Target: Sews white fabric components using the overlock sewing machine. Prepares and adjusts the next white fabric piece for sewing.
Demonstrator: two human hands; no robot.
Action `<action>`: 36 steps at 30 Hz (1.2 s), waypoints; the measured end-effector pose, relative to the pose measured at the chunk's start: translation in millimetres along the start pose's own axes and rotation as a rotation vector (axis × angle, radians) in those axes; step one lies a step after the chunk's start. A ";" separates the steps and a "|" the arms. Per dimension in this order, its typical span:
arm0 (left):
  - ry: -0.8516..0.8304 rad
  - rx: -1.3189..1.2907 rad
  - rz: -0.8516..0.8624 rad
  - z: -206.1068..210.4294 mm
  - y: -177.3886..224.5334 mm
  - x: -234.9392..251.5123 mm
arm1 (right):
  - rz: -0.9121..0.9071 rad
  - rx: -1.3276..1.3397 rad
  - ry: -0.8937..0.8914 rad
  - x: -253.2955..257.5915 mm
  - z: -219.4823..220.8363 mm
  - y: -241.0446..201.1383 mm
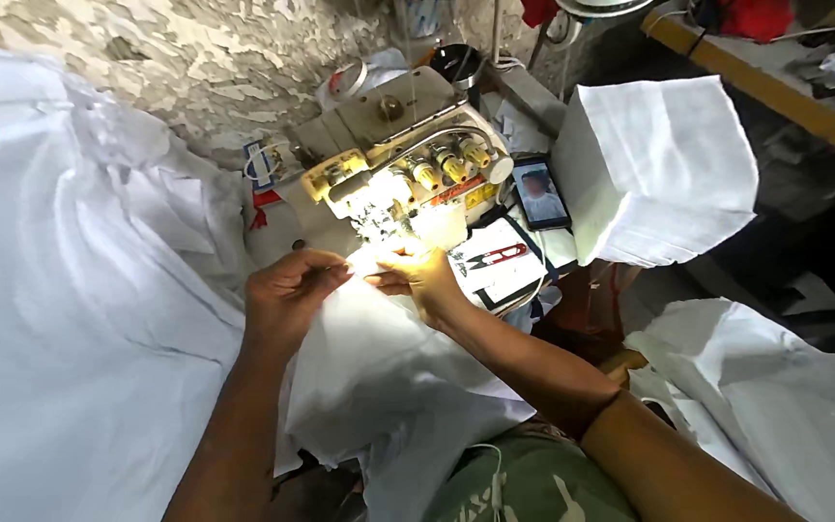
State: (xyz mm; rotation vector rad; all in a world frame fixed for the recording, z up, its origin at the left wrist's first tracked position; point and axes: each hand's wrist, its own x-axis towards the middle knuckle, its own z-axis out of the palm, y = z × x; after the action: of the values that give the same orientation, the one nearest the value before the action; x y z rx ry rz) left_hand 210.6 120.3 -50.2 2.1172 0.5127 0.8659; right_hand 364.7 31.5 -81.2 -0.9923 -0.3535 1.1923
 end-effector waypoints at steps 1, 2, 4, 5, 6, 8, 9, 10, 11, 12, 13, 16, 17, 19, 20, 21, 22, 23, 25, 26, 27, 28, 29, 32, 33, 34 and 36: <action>0.002 0.076 0.033 -1.1 3.1 3.0 | -0.052 -0.007 -0.015 -2.6 3.5 -2.8; 0.003 0.173 0.073 -2.4 5.7 6.1 | -0.106 -0.024 -0.035 -5.5 6.6 -5.1; 0.009 0.325 0.138 -3.9 10.3 10.8 | -0.220 -0.068 -0.086 -10.3 10.3 -7.4; 0.019 0.353 0.156 -3.9 11.6 12.4 | -0.279 -0.092 -0.112 -11.3 10.9 -7.0; 0.033 0.352 0.170 -3.9 12.1 13.4 | -0.324 -0.122 -0.137 -12.0 10.4 -6.8; 0.051 0.304 0.199 -3.5 11.8 14.3 | -0.368 -0.166 -0.169 -13.0 7.9 -6.5; 0.055 0.274 0.215 -2.8 11.8 14.5 | -0.382 -0.176 -0.178 -12.9 6.6 -6.2; 0.059 0.246 0.231 -1.8 12.3 14.4 | -0.394 -0.183 -0.184 -12.4 5.7 -6.0; 0.055 0.227 0.245 -1.2 12.8 14.4 | -0.406 -0.190 -0.186 -11.6 5.3 -5.9; 0.053 0.226 0.258 -0.3 13.6 14.6 | -0.415 -0.198 -0.187 -10.9 5.3 -6.3; 0.057 0.238 0.268 0.6 14.0 15.1 | -0.426 -0.211 -0.188 -10.8 5.5 -7.2; 0.071 0.271 0.273 1.3 12.6 18.1 | -0.478 -0.304 -0.231 -13.9 4.7 -11.8; 0.074 0.275 0.271 0.7 12.6 18.8 | -0.488 -0.333 -0.242 -14.9 4.0 -13.3; 0.077 0.269 0.262 0.2 13.1 19.4 | -0.503 -0.375 -0.254 -17.0 2.2 -15.4; 0.075 0.258 0.251 0.2 13.5 19.4 | -0.505 -0.394 -0.251 -19.1 1.7 -16.3; 0.074 0.247 0.234 0.2 14.3 19.2 | -0.505 -0.414 -0.243 -21.8 1.5 -17.1; 0.071 0.238 0.219 0.1 15.2 19.2 | -0.505 -0.422 -0.241 -23.5 1.2 -17.4; 0.063 0.233 0.207 -0.5 16.0 19.3 | -0.509 -0.425 -0.242 -24.1 0.8 -17.4; 0.047 0.232 0.191 -1.5 16.9 19.2 | -0.514 -0.430 -0.242 -24.6 -0.1 -16.4; 0.039 0.232 0.182 -2.0 16.9 19.0 | -0.517 -0.434 -0.241 -24.9 -0.5 -16.1; 0.033 0.226 0.172 -2.7 16.5 18.9 | -0.517 -0.438 -0.242 -25.2 -0.8 -15.7; 0.023 0.213 0.156 -3.3 15.6 18.5 | -0.514 -0.437 -0.245 -25.3 -1.1 -15.5; 0.007 0.196 0.130 -4.1 15.2 18.2 | -0.509 -0.428 -0.253 -24.7 -1.3 -15.1; -0.095 0.122 0.031 -8.1 17.2 17.5 | -0.482 -0.427 -0.283 -22.8 -1.9 -15.1; -0.137 0.127 0.001 -9.9 19.1 17.4 | -0.469 -0.438 -0.295 -23.0 -2.7 -15.6; -0.170 0.156 -0.021 -11.1 22.2 17.4 | -0.456 -0.441 -0.305 -23.0 -3.2 -15.7; -0.198 0.261 -0.028 -12.4 29.4 16.4 | -0.431 -0.389 -0.311 -22.5 -3.0 -13.3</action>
State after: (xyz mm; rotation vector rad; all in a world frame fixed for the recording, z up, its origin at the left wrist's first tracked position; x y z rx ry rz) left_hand 215.0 118.3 -14.6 2.3958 0.5755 0.5903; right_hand 366.4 9.7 -66.6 -0.9926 -1.0238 0.8940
